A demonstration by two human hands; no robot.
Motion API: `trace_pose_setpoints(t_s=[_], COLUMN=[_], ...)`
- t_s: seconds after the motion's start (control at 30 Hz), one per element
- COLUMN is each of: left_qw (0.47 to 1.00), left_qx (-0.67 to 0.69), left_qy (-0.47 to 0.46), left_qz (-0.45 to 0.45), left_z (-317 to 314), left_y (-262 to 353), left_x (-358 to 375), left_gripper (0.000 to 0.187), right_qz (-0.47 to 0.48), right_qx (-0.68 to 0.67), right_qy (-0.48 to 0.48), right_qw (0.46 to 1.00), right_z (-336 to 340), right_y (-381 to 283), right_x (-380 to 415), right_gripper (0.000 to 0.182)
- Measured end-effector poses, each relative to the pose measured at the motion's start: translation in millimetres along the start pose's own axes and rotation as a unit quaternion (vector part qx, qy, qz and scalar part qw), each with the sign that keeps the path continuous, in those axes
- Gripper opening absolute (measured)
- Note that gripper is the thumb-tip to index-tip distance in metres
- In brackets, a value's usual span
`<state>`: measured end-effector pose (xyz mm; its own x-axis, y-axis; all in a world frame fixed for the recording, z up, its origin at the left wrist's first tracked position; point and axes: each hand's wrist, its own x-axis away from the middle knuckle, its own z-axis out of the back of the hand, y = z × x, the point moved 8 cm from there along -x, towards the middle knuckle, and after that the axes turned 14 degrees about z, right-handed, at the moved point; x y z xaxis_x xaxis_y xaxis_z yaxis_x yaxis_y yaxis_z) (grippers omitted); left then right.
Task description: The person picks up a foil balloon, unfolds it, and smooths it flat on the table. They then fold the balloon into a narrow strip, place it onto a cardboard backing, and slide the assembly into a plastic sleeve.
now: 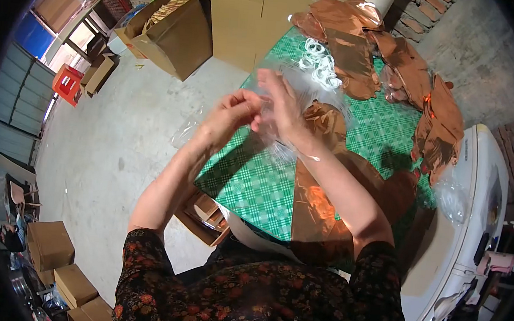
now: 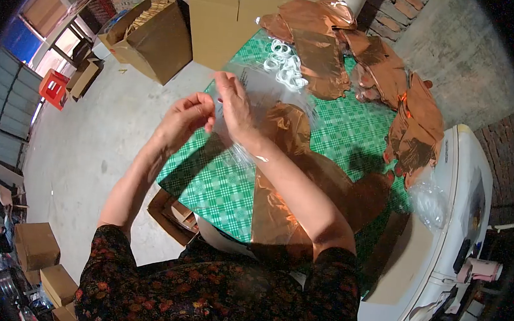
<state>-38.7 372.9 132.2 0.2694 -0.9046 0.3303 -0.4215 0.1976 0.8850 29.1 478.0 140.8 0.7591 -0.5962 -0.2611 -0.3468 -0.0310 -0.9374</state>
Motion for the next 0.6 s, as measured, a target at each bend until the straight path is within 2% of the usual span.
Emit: trace_pose_setpoints(t_s=[0.1,0.13,0.23,0.27,0.33,0.4,0.47,0.57,0.6], left_qw=[0.998,0.997,0.997,0.995,0.997,0.999,1.0,1.0,0.999], left_qx=[0.02,0.02,0.023,-0.007,-0.032,-0.011,-0.007,-0.027,-0.038], left_qy=[0.054,0.069,-0.024,-0.024,-0.041,-0.035,-0.017,0.005,0.012], left_qz=[-0.024,-0.01,0.074,0.095,0.06,0.013,0.014,0.009,0.005], left_z=[46.3,52.6,0.7,-20.4,-51.0,-49.0,-45.6,-34.8,-27.1], left_y=[10.0,8.9,0.6,-5.8,-13.7,-16.6,-14.7,-8.8,-4.9], left_x=[-13.7,-14.4,-0.5,5.4,9.0,5.6,4.4,-0.3,-2.4], left_gripper=[0.017,0.024,0.031,0.037,0.034,0.025,0.021,0.016,0.015], right_qz=[0.012,0.037,0.037,0.034,0.027,0.062,0.085,0.224,0.244], right_qx=[-0.014,-0.025,-0.024,-0.008,0.022,0.076,0.106,0.22,0.234], right_qy=[0.027,0.033,0.035,0.04,0.044,0.036,0.053,0.067,0.072], right_qw=[0.999,0.998,0.998,0.999,0.998,0.995,0.989,0.947,0.938], right_z=[16.7,20.5,21.8,18.8,11.9,17.6,24.4,29.2,31.8], right_y=[2.7,0.8,-4.5,-7.8,-10.8,-10.4,-6.2,-23.5,-23.9], right_x=[-5.7,-8.4,-11.2,-11.0,-9.8,-13.4,-15.1,-14.2,-14.4], right_gripper=[0.063,0.066,0.065,0.065,0.064,0.062,0.057,0.043,0.04])
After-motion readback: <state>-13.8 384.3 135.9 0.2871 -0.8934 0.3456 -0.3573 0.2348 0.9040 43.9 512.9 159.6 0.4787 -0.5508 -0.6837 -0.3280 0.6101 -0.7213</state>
